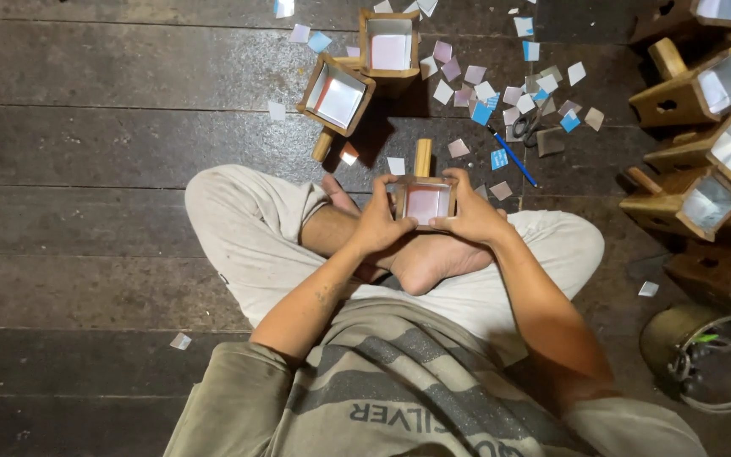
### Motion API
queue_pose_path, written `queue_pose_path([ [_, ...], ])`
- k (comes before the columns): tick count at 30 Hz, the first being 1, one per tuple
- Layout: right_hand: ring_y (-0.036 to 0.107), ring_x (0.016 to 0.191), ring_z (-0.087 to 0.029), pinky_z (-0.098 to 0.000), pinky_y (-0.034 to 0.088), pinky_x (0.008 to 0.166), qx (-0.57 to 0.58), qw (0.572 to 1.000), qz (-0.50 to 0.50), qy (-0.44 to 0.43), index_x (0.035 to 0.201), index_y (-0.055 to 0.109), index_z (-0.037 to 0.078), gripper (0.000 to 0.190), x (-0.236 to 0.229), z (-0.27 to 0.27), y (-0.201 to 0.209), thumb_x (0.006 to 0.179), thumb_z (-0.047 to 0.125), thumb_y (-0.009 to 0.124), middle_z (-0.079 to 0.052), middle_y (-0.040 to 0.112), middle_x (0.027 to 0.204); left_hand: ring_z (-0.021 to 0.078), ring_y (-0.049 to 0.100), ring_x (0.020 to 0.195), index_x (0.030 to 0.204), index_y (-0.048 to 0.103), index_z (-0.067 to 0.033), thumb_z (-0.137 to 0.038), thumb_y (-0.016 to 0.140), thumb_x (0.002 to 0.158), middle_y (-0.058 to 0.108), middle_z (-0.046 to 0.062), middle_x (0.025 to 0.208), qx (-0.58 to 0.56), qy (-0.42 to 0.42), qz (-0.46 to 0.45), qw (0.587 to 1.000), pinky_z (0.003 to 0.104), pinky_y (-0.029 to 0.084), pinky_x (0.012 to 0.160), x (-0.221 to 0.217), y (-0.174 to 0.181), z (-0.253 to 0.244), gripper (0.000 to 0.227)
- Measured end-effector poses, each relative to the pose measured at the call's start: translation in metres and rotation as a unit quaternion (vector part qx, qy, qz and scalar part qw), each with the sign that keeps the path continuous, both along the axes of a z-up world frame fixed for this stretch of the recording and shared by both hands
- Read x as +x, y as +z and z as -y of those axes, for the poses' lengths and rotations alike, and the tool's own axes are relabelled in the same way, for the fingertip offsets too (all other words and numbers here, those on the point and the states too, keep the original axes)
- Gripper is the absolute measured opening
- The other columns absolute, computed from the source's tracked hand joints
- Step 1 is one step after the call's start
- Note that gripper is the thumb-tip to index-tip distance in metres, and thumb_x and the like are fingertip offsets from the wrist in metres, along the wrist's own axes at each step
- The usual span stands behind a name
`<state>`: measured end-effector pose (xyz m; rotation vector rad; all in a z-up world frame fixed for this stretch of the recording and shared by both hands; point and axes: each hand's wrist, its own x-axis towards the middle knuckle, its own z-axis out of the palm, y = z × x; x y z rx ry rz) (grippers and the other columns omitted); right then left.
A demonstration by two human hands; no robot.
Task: The person sits on the floor and assembles small wooden boxes by inserting square reflective sheets into the frames. They handle the boxes and sheets by hand, peeling backing from the sheets and pressing them into place, then setting the finished units aside.
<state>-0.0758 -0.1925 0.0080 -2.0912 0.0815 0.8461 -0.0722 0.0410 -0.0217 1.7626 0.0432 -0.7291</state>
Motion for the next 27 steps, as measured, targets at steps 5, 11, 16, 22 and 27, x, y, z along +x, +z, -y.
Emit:
queue_pose_path([
  [5,0.051,0.134,-0.053,-0.0639,0.042,0.113,-0.014,1.000,-0.011,-0.006,0.144,0.028,0.013,0.092,0.003,-0.001,0.003,0.076,0.028,0.088,-0.023,0.050,0.150,0.0432,0.067,0.104,0.144,0.029,-0.0142,-0.018,0.083,0.075,0.060,0.018,0.103,-0.007,0.009,-0.004,1.000,0.049,0.054,0.091,0.000,0.000,0.003,0.088],
  [11,0.052,0.134,-0.053,-0.0633,0.041,0.115,-0.025,0.999,-0.021,-0.014,0.145,0.032,0.015,0.092,0.006,-0.005,0.020,0.075,0.032,0.089,-0.022,0.054,0.148,0.0487,0.066,0.112,0.149,0.027,-0.0184,-0.022,0.087,0.073,0.064,0.026,0.111,-0.007,0.014,-0.014,1.000,0.053,0.054,0.097,0.002,0.004,0.005,0.096],
  [16,0.050,0.137,-0.051,-0.0640,0.040,0.115,-0.016,0.999,-0.019,-0.040,0.150,0.040,0.017,0.079,0.010,-0.011,0.025,0.084,0.035,0.079,-0.022,0.058,0.147,0.0526,0.065,0.116,0.152,0.025,-0.0182,-0.021,0.087,0.076,0.066,0.031,0.115,0.010,0.012,0.002,1.000,0.054,0.055,0.098,0.002,0.013,0.005,0.099],
  [22,0.066,0.120,-0.042,-0.0554,0.051,0.102,-0.103,0.984,0.004,-0.144,0.132,0.069,0.020,0.054,0.008,-0.023,0.001,0.104,0.064,0.055,-0.018,0.072,0.123,0.0528,0.064,0.118,0.155,0.027,-0.0201,-0.024,0.089,0.076,0.067,0.033,0.116,0.027,0.010,0.002,1.000,0.056,0.055,0.100,0.001,0.010,0.007,0.101],
  [27,0.068,0.114,-0.047,-0.0567,0.055,0.094,-0.129,0.981,0.029,-0.144,0.124,0.063,0.006,0.049,0.010,-0.034,0.023,0.106,0.051,0.058,-0.028,0.072,0.116,0.0519,0.067,0.113,0.153,0.030,-0.0190,-0.023,0.089,0.075,0.069,0.033,0.114,0.019,0.011,0.000,1.000,0.055,0.056,0.096,0.003,0.013,0.006,0.098],
])
